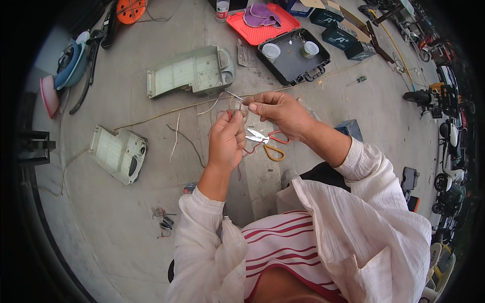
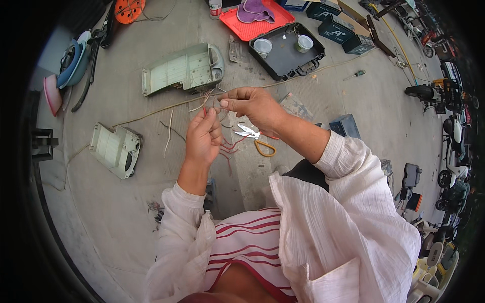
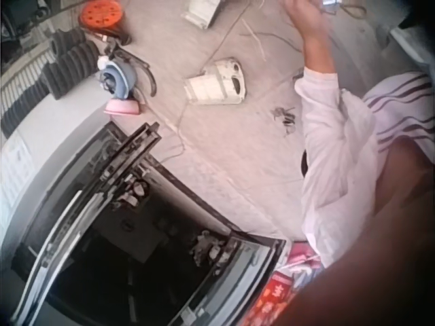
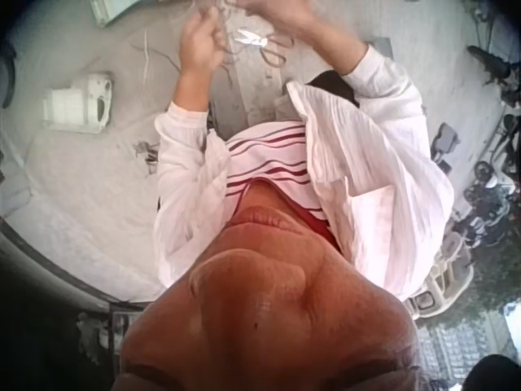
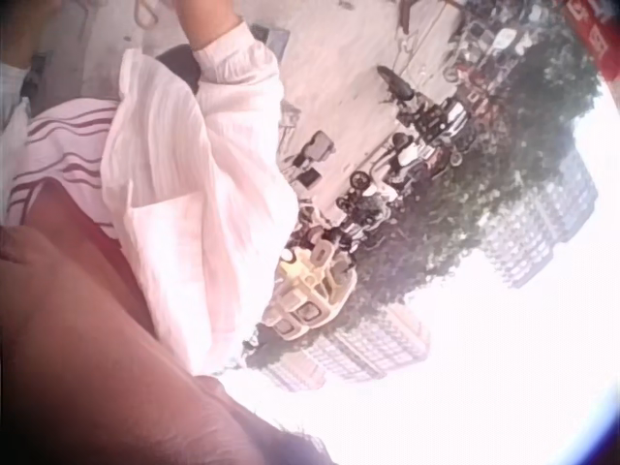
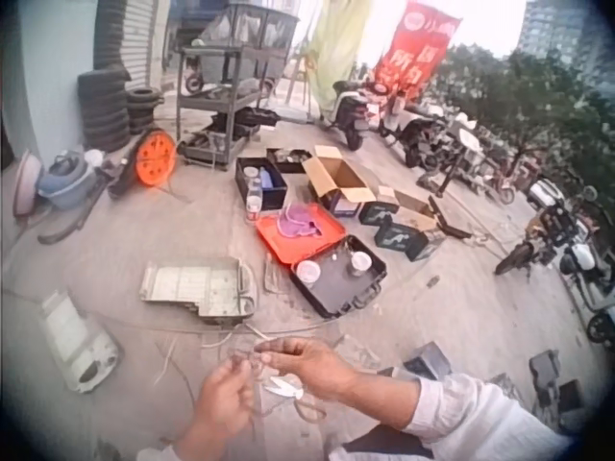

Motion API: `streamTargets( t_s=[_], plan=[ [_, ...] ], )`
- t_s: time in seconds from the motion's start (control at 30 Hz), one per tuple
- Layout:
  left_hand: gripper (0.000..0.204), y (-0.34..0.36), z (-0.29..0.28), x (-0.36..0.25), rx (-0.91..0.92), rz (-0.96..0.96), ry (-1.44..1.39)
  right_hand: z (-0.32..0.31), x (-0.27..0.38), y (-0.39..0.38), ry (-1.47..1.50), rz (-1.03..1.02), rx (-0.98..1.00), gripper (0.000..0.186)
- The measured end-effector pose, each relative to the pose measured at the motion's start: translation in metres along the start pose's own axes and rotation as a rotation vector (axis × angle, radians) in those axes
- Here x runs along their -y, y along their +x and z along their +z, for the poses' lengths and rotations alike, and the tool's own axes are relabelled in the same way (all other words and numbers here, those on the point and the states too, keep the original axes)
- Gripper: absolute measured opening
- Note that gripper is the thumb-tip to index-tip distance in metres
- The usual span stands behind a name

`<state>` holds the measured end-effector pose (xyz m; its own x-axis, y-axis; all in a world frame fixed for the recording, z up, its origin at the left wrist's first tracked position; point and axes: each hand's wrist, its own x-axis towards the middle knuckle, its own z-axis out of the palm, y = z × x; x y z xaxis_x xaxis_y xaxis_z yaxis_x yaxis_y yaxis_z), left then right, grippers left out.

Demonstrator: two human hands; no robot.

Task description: The person sits on the floor and uses scissors to strip insulation from red and white wires. They twist the exposed strands together and wrap them with white tape. The person repeats this process on multiple wire ends.

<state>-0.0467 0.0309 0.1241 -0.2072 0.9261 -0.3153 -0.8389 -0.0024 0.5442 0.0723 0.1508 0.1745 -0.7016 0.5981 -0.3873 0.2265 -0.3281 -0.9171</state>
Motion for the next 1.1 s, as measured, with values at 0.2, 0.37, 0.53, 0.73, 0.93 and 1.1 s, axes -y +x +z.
streamTargets(
  t_s=[0.2,0.37,0.53,0.73,0.93,1.1],
  plan=[
    [0.008,0.014,0.011,-0.009,0.077,-0.057,0.058,0.02,0.005,-0.001,0.035,-0.149,-0.121,0.012],
    [0.018,0.032,0.019,-0.014,0.103,-0.09,0.11,0.021,0.008,0.007,0.16,-0.196,-0.413,0.012],
    [0.025,0.059,0.004,0.003,0.032,-0.06,0.127,-0.012,0.015,0.01,0.532,-0.278,-0.422,0.018],
    [0.024,0.081,0.0,-0.007,-0.246,-0.013,0.271,-0.028,0.028,-0.029,0.5,-0.201,-0.497,0.014],
    [0.025,0.019,-0.005,-0.063,-0.554,0.064,0.299,-0.018,0.002,-0.073,0.511,-0.029,-0.523,0.015],
    [0.023,-0.065,0.02,-0.058,-0.481,0.0,0.475,0.02,-0.037,-0.126,0.619,0.243,-0.389,0.01]
  ],
)
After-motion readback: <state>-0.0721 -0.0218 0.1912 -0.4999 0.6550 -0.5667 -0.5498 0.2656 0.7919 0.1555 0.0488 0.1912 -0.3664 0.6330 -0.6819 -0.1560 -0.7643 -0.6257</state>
